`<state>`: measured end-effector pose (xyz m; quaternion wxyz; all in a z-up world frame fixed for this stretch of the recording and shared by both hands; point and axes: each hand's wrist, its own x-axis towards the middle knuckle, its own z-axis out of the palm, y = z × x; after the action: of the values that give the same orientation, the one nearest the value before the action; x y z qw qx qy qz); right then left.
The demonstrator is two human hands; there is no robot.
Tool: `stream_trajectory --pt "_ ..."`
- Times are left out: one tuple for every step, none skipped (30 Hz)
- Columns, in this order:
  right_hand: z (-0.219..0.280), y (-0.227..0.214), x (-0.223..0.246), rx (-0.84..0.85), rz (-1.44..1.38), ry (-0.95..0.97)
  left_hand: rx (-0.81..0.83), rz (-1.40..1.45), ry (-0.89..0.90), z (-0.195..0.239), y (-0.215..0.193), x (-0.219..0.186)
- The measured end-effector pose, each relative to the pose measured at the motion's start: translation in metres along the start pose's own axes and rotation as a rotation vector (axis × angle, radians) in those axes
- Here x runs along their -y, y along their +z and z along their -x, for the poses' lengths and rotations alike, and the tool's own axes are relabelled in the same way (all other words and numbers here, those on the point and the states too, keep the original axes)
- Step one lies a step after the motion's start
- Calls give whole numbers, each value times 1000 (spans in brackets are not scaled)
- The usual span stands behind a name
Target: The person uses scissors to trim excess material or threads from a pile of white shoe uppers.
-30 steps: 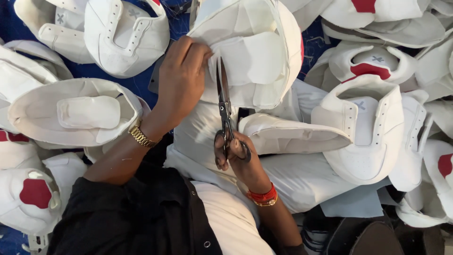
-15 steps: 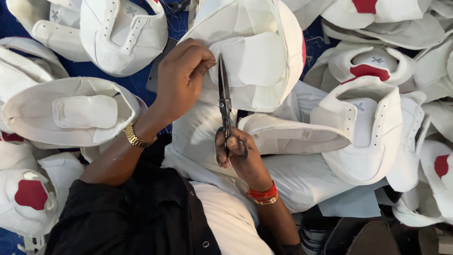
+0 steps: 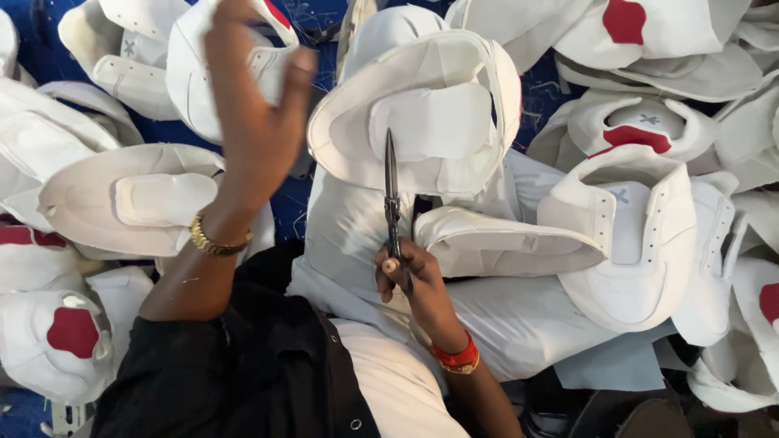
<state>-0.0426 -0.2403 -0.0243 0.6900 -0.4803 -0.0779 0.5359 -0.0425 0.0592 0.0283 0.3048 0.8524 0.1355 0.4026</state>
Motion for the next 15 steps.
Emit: stream_trajectory --pt "3 0 -1 -41 47 3 137 45 -50 -2 6 -7" --pt "5 0 -3 -82 94 6 276 94 -94 -5 12 -14" --pt "9 3 -1 -86 97 -3 274 100 -85 -6 18 -16" --pt "12 5 1 -132 149 -51 391 185 -202 -7 25 -19" --pt "16 7 4 -187 202 -103 516 282 -310 -9 35 -22" --pt "25 3 3 -201 205 -117 520 294 -294 -9 35 -27" --pt "30 -3 4 -261 287 -241 496 366 -253 -13 40 -31" --pt "35 -9 4 -322 369 -364 473 439 -213 -17 45 -35" --pt "36 -13 14 -339 366 -380 485 449 -193 -21 44 -46" --pt "38 -16 24 -360 398 -537 471 533 -317 -24 43 -57" --pt "38 -19 33 -379 430 -699 459 613 -436 -28 41 -67" --pt "31 -23 48 -397 427 -721 474 619 -412 -26 45 -76" --pt "29 -24 63 -432 461 -884 464 770 -472 -23 50 -87" --pt "27 -28 77 -464 500 -1045 455 919 -536 -19 55 -97" --pt "28 -34 80 -507 498 -1050 496 931 -530 -12 62 -100"
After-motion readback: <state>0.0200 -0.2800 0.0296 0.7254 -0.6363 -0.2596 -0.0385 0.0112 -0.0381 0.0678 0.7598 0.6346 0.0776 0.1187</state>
